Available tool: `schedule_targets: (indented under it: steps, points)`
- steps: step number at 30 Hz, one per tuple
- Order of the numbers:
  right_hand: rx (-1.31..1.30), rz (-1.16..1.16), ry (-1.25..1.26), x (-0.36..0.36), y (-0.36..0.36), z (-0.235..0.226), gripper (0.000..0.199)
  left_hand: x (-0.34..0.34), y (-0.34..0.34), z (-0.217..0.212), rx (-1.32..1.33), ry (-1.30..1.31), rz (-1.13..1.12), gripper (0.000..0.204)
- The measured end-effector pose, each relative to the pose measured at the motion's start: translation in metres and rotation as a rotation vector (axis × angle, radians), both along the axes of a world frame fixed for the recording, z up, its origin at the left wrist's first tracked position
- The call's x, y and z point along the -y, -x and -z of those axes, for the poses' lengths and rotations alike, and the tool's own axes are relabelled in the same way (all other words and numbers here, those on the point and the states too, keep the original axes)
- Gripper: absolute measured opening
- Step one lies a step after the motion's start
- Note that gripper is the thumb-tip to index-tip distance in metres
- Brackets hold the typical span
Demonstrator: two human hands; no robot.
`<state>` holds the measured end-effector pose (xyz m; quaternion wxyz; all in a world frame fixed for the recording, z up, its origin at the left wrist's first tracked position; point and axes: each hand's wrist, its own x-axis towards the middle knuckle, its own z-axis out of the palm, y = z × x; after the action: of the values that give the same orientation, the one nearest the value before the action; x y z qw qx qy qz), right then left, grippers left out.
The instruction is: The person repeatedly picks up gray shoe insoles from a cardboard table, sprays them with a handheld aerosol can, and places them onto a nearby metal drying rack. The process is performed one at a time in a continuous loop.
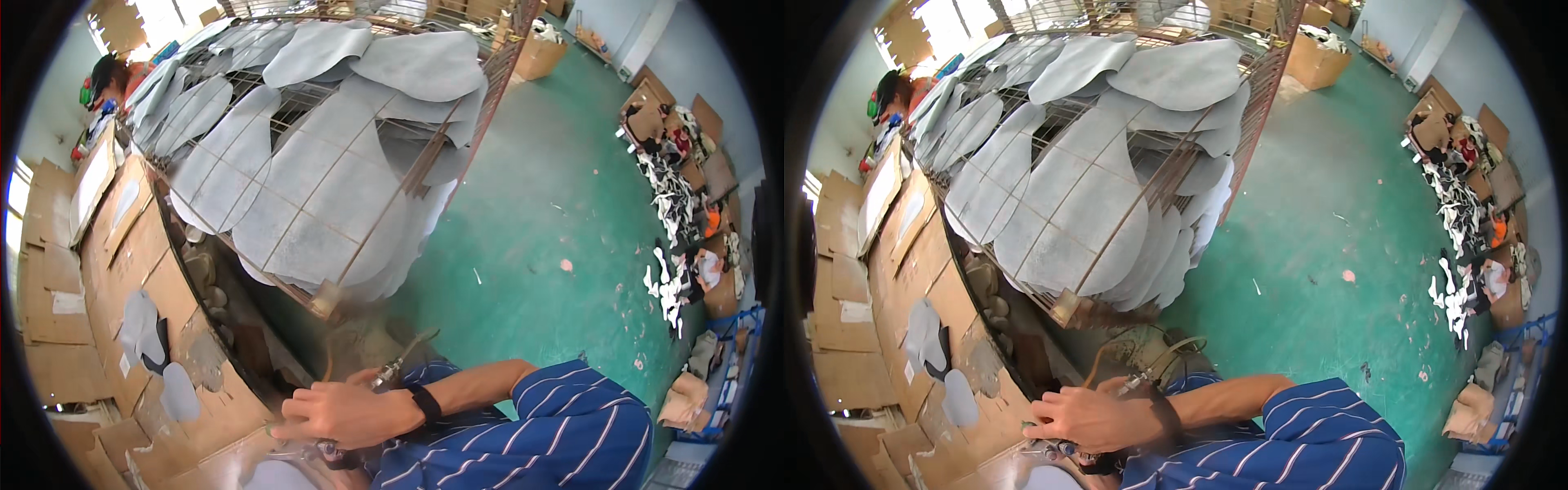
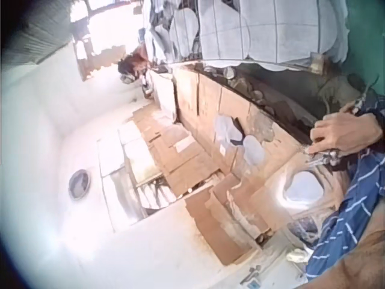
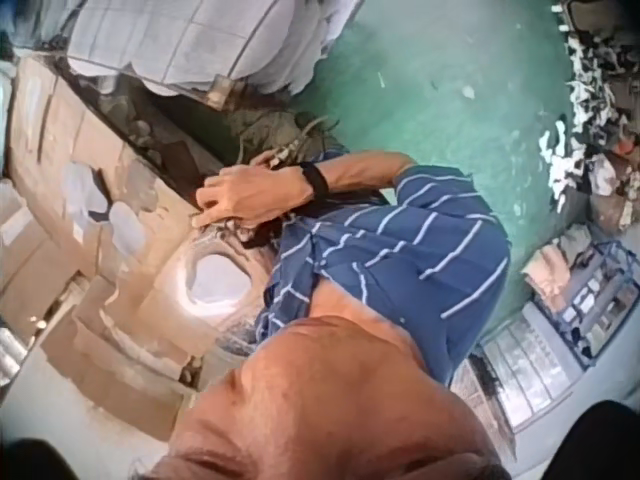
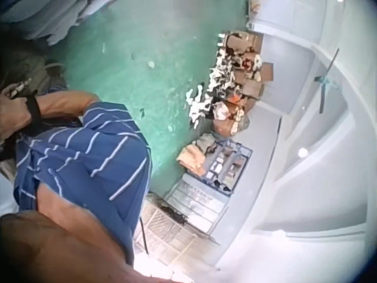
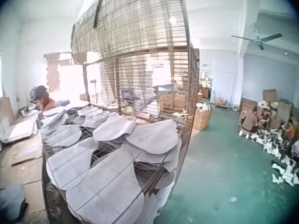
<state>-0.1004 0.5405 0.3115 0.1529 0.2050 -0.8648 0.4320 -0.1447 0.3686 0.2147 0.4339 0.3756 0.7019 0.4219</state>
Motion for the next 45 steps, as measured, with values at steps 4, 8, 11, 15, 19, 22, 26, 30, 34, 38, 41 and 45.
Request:
schedule_targets:
  steps: [4, 8, 11, 15, 19, 22, 26, 30, 34, 38, 41, 45]
  points:
    - [0.097, -0.094, 0.106, -0.001, -0.003, 0.015, 0.066, -0.006, 0.014, 0.002, 0.098, -0.181, -0.135, 0.045]
    - [0.054, -0.063, 0.202, -0.028, 0.003, 0.011, 0.059, -0.017, 0.031, 0.0, 0.214, -0.374, -0.187, 0.044]
    - [0.017, 0.04, 0.206, -0.037, 0.011, -0.006, 0.051, -0.03, 0.035, -0.001, 0.323, -0.523, -0.198, 0.044]
    - [-0.118, 0.115, 0.11, -0.035, 0.015, -0.01, 0.062, -0.053, 0.022, 0.005, 0.534, -0.749, -0.176, 0.043]
    - [0.153, 0.083, 0.474, -0.096, -0.035, -0.059, 0.058, -0.073, 0.003, 0.015, 0.743, -0.945, -0.16, 0.043]
    - [-0.185, 0.702, 0.671, -0.191, -0.051, -0.067, 0.028, -0.086, 0.002, 0.014, 0.756, -1.05, -0.182, 0.043]
    - [-0.349, 1.153, 0.987, -0.407, -0.06, -0.002, 0.038, -0.123, -0.011, -0.015, 0.284, -0.968, -0.679, 0.043]
    - [-0.323, 1.334, 1.072, -0.551, -0.019, 0.058, 0.046, -0.134, 0.015, 0.005, -0.073, -0.957, -0.558, 0.046]
    - [-0.284, 1.315, 0.561, -0.654, -0.01, 0.115, 0.039, -0.123, 0.016, 0.009, -0.048, -0.788, -0.618, 0.041]
    - [-0.012, 1.4, 0.751, -0.683, -0.047, 0.111, 0.043, -0.124, 0.027, 0.009, 0.005, -0.654, -0.438, 0.035]
    - [0.111, 1.311, 0.871, -0.694, -0.056, 0.1, 0.054, -0.128, 0.037, -0.021, 0.093, -0.632, -0.362, 0.031]
    - [0.245, 1.188, 0.962, -0.721, -0.051, 0.094, 0.055, -0.115, 0.031, -0.003, 0.243, -0.664, -0.402, 0.032]
